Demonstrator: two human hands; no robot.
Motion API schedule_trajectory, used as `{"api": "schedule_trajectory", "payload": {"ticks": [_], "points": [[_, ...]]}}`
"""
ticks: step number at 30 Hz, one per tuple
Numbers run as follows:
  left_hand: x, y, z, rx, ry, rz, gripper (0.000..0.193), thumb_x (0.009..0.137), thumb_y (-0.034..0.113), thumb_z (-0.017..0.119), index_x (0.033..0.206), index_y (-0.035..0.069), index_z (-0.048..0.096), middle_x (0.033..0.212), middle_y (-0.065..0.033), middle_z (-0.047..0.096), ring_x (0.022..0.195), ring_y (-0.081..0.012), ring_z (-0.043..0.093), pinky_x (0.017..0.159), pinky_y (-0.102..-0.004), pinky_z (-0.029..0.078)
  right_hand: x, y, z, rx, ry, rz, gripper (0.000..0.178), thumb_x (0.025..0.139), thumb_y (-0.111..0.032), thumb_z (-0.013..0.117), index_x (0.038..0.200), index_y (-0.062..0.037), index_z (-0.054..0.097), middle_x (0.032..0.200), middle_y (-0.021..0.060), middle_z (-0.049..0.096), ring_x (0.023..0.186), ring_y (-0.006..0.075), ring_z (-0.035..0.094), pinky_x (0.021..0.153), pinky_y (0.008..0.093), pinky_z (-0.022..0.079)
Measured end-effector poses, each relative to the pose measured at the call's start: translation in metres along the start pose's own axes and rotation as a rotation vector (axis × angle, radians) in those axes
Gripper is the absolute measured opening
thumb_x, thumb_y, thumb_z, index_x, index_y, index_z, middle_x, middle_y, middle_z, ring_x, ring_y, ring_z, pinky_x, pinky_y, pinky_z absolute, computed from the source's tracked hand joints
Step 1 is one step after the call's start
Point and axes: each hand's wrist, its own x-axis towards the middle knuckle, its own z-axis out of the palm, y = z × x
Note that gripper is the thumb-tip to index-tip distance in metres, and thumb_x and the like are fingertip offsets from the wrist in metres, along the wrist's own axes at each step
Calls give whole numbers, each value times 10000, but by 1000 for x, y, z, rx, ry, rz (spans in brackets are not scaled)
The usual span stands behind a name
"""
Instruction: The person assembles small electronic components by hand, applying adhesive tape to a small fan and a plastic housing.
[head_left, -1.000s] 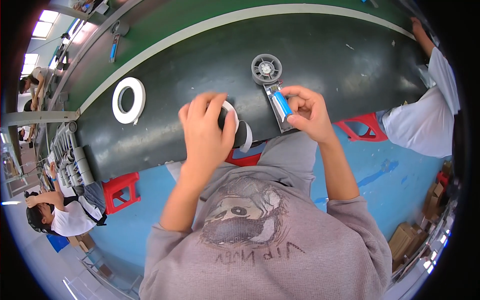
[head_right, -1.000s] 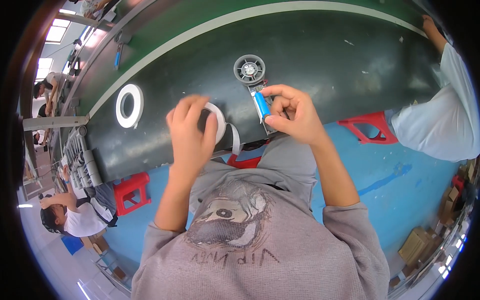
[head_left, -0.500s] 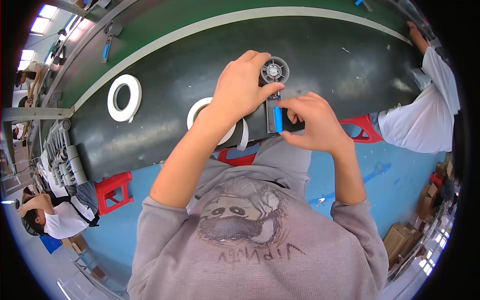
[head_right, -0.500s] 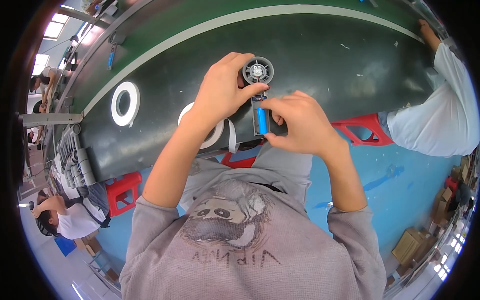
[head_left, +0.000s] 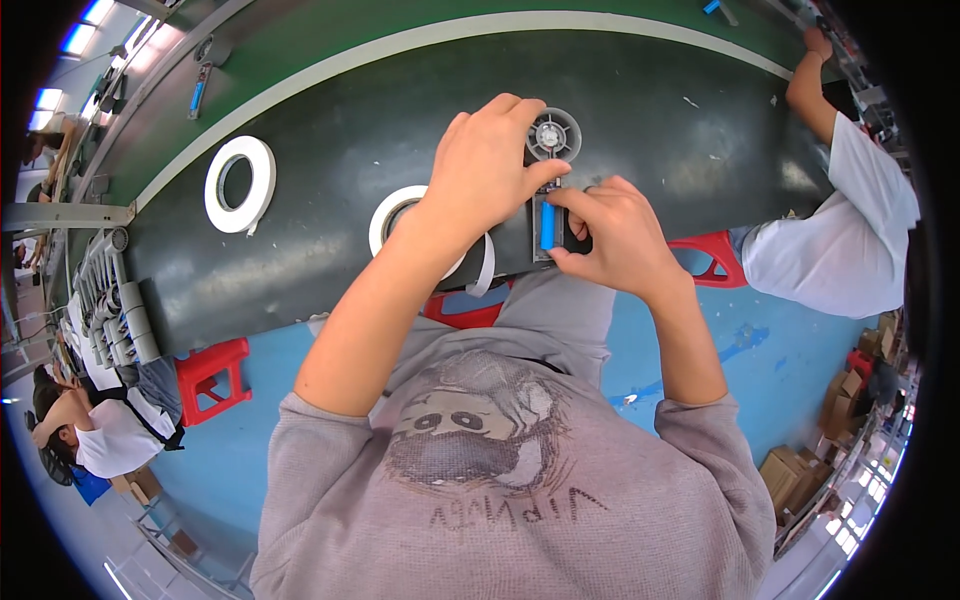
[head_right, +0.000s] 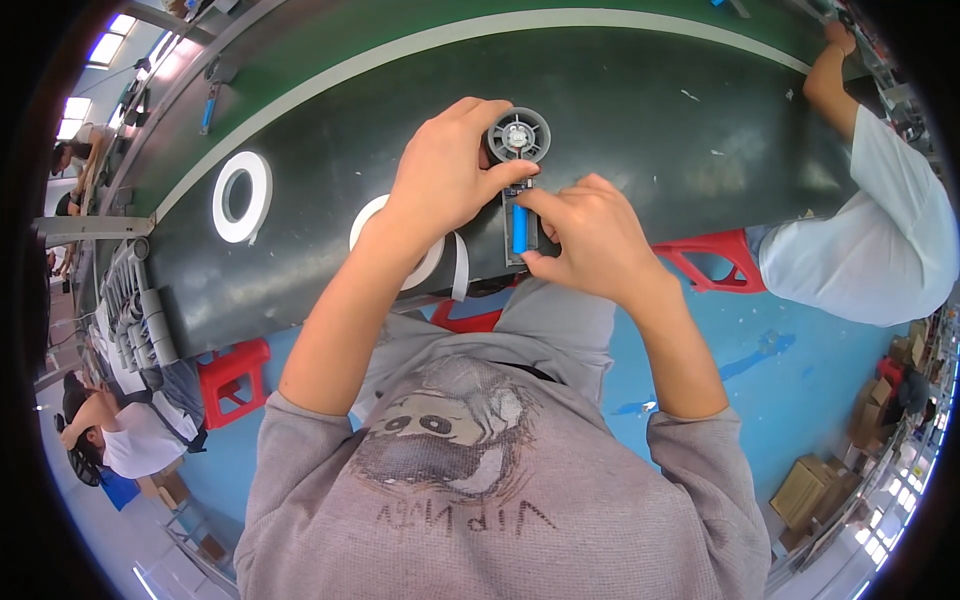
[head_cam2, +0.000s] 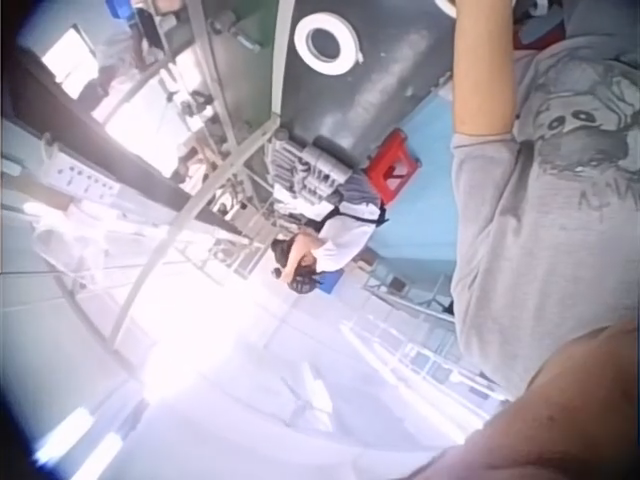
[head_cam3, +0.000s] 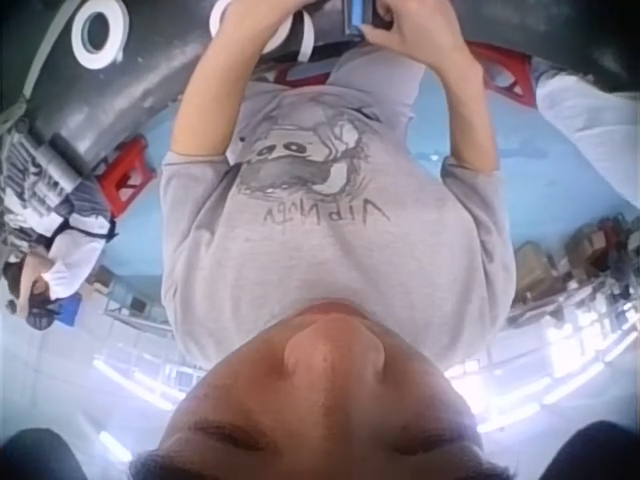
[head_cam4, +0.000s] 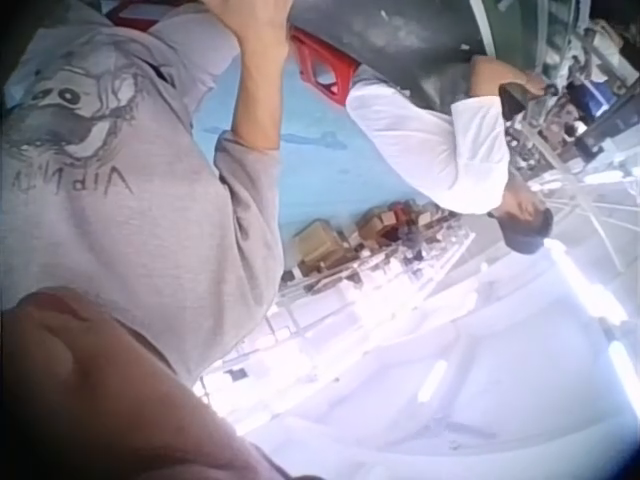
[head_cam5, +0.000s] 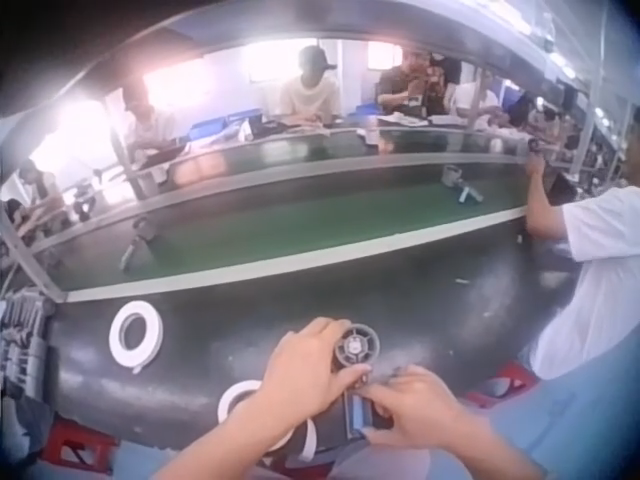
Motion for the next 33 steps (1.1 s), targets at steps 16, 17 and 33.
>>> {"api": "schedule_trajectory", "payload": {"ticks": [16,17,33], "points": [[-1,-1,2,85,41,55,577,756,307,882,1216,14,693,1085,-130,709,896,-316,699,820,-420,522,-1,-14,26,341,93,472,310,846,-91,794,1062,75,644,693,50,647,562,50,501,515,263,392],[-1,-2,2,103,56,61,598,745,318,889,1222,15,693,1070,-127,711,823,-316,710,777,-426,553,1,-14,25,337,94,471,310,846,-91,794,1062,75,644,693,50,647,562,50,501,515,263,392],[-129,-39,-42,73,495,42,514,783,167,817,1250,13,668,1223,-163,637,1057,-354,622,923,-444,485,6,25,1,996,-146,565,282,923,-42,736,1170,53,638,877,-12,684,770,40,623,693,212,497]]}}
